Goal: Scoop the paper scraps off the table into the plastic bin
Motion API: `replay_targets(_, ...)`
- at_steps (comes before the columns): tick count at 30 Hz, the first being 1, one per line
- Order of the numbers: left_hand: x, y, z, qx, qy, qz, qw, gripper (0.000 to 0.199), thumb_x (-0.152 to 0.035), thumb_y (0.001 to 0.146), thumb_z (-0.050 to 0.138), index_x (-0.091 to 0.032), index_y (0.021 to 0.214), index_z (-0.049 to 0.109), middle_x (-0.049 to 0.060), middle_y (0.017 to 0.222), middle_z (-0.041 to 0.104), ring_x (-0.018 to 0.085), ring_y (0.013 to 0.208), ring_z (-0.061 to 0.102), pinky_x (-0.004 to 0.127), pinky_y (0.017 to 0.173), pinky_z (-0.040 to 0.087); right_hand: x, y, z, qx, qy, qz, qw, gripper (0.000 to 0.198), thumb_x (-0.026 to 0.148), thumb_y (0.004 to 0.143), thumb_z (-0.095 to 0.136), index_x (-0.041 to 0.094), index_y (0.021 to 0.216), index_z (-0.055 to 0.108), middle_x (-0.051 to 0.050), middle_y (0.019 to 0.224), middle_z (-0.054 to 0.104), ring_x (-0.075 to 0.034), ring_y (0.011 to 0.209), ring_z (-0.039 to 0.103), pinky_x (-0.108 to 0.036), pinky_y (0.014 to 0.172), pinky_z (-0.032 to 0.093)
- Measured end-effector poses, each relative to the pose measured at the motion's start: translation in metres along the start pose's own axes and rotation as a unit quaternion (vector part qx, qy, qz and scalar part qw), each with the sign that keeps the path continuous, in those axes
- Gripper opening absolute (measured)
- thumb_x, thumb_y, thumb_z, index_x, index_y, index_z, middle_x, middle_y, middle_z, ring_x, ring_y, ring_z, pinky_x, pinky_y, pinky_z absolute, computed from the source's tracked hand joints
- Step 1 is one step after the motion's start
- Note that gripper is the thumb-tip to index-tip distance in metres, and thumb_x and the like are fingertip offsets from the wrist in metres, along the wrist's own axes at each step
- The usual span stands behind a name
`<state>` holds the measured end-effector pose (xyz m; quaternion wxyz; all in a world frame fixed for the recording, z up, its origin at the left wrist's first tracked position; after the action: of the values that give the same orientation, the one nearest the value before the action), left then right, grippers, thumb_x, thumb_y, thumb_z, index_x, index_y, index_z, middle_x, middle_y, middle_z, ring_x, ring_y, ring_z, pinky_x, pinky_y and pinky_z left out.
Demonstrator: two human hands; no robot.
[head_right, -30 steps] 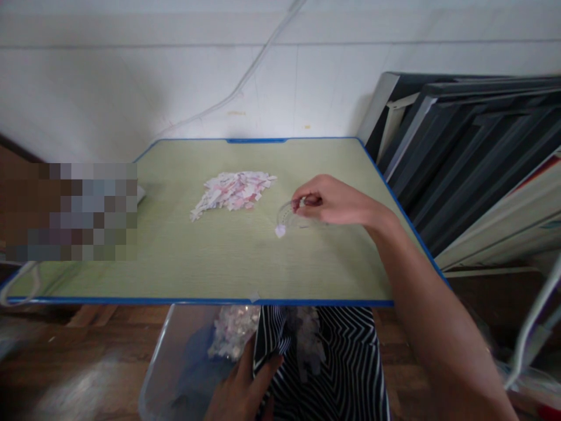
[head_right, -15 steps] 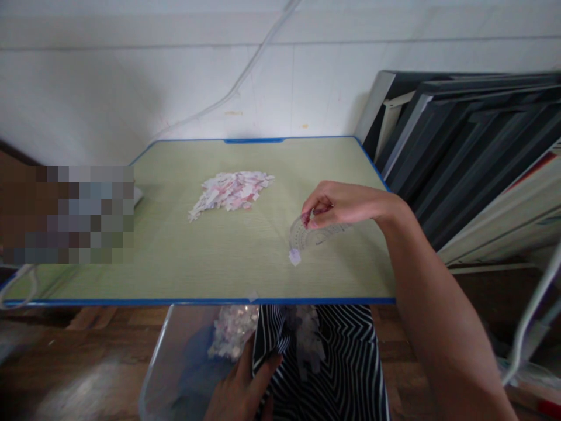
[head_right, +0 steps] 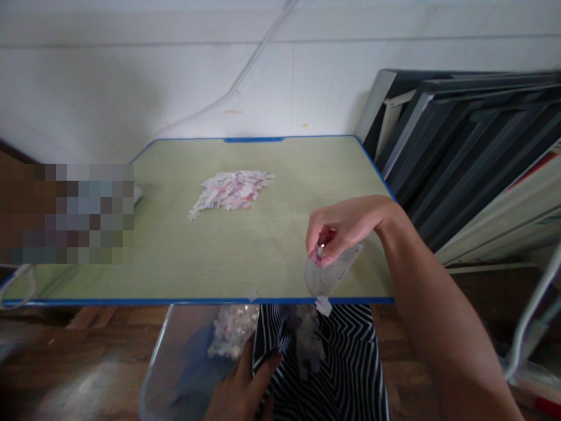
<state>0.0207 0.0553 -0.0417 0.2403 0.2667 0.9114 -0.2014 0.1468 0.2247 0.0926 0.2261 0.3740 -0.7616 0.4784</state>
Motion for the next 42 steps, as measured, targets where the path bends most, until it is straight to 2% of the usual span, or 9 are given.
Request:
replay_targets(3, 0.0, 0.001, 0.0, 0.013, -0.011, -0.005, 1.0, 0.061, -0.008, 0.066, 0.048, -0.024, 0.124, 0.038, 0.028, 0.138, 0.019, 0.038, 0.11, 0.048, 0.042, 0.073, 0.05, 0.001, 0.002, 0.004, 0.014, 0.007, -0.004, 1.0, 0.031, 0.036, 0.075, 0.059, 0.006, 0.08, 0.067, -0.004, 0.065, 0.062, -0.008, 0.057, 0.05, -0.017, 0.05, 0.037)
replay_targets(10, -0.002, 0.002, -0.002, 0.017, 0.011, -0.011, 1.0, 0.06, -0.006, 0.066, 0.049, -0.023, 0.124, 0.04, 0.029, 0.138, 0.02, 0.039, 0.111, 0.047, 0.04, 0.07, 0.051, 0.025, 0.017, -0.007, -0.081, 0.008, -0.121, 0.989, 0.03, 0.033, 0.077, 0.059, 0.008, 0.091, 0.067, -0.004, 0.071, 0.065, -0.005, 0.056, 0.049, -0.015, 0.05, 0.035)
replay_targets(16, -0.011, 0.003, -0.018, -0.013, 0.031, -0.033, 0.999, 0.061, 0.0, 0.063, 0.05, -0.022, 0.119, 0.046, 0.029, 0.134, 0.03, 0.036, 0.106, 0.052, 0.038, 0.072, 0.051, 0.034, 0.044, 0.001, -0.095, 0.014, -0.143, 0.985, 0.029, 0.03, 0.077, 0.059, 0.005, 0.088, 0.067, 0.0, 0.058, 0.057, -0.004, 0.048, 0.041, -0.016, 0.044, 0.029)
replay_targets(25, -0.004, 0.007, -0.008, 0.03, 0.028, -0.035, 0.999, 0.062, -0.004, 0.063, 0.051, -0.024, 0.122, 0.044, 0.029, 0.136, 0.026, 0.037, 0.106, 0.052, 0.042, 0.07, 0.051, 0.019, 0.042, -0.028, -0.267, 0.05, -0.115, 0.955, 0.024, 0.03, 0.078, 0.057, 0.01, 0.089, 0.062, 0.002, 0.059, 0.055, -0.004, 0.049, 0.043, -0.016, 0.045, 0.03)
replay_targets(29, -0.004, 0.006, -0.006, 0.015, 0.02, -0.015, 1.0, 0.062, -0.005, 0.064, 0.051, -0.023, 0.122, 0.042, 0.029, 0.137, 0.023, 0.037, 0.107, 0.05, 0.04, 0.071, 0.051, -0.006, 0.02, -0.045, -0.299, 0.098, -0.036, 0.948, 0.022, 0.031, 0.079, 0.056, 0.012, 0.088, 0.051, 0.006, 0.05, 0.05, -0.004, 0.041, 0.045, -0.017, 0.043, 0.034)
replay_targets(31, -0.007, 0.005, -0.008, 0.006, 0.019, -0.013, 1.0, 0.059, -0.005, 0.066, 0.051, -0.023, 0.122, 0.042, 0.028, 0.137, 0.024, 0.037, 0.107, 0.05, 0.039, 0.07, 0.051, -0.02, 0.007, -0.049, -0.299, 0.1, 0.008, 0.949, 0.023, 0.034, 0.078, 0.056, 0.014, 0.083, 0.046, 0.004, 0.05, 0.053, -0.005, 0.04, 0.048, -0.018, 0.042, 0.035)
replay_targets(36, -0.009, 0.005, -0.012, -0.005, 0.046, -0.026, 0.999, 0.06, -0.002, 0.064, 0.051, -0.023, 0.119, 0.045, 0.029, 0.133, 0.03, 0.036, 0.101, 0.055, 0.039, 0.068, 0.051, -0.037, 0.004, -0.029, -0.183, 0.08, 0.108, 0.974, 0.027, 0.035, 0.076, 0.059, 0.016, 0.071, 0.041, 0.0, 0.051, 0.058, -0.011, 0.044, 0.057, -0.02, 0.041, 0.041)
replay_targets(39, -0.006, 0.005, -0.003, 0.002, 0.039, -0.004, 0.999, 0.058, -0.006, 0.067, 0.05, -0.024, 0.121, 0.042, 0.03, 0.135, 0.027, 0.037, 0.104, 0.053, 0.04, 0.068, 0.051, -0.022, 0.02, -0.017, -0.168, 0.107, 0.099, 0.975, 0.026, 0.034, 0.075, 0.059, 0.016, 0.071, 0.041, 0.001, 0.05, 0.058, -0.011, 0.044, 0.057, -0.02, 0.041, 0.043)
replay_targets(42, -0.001, 0.005, 0.005, 0.001, 0.028, 0.005, 1.0, 0.061, -0.006, 0.067, 0.05, -0.025, 0.124, 0.038, 0.03, 0.137, 0.023, 0.038, 0.107, 0.05, 0.04, 0.07, 0.051, -0.002, 0.042, -0.01, -0.196, 0.127, 0.074, 0.97, 0.022, 0.031, 0.076, 0.056, 0.016, 0.072, 0.042, 0.001, 0.051, 0.056, -0.009, 0.042, 0.055, -0.019, 0.039, 0.042)
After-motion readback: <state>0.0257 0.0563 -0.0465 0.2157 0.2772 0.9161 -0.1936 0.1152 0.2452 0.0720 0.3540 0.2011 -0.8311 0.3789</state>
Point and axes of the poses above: each hand's wrist, its own y-axis towards the middle knuckle, its own z-axis out of the palm, x = y × z, the point moved 8 cm from there along y, towards the middle knuckle
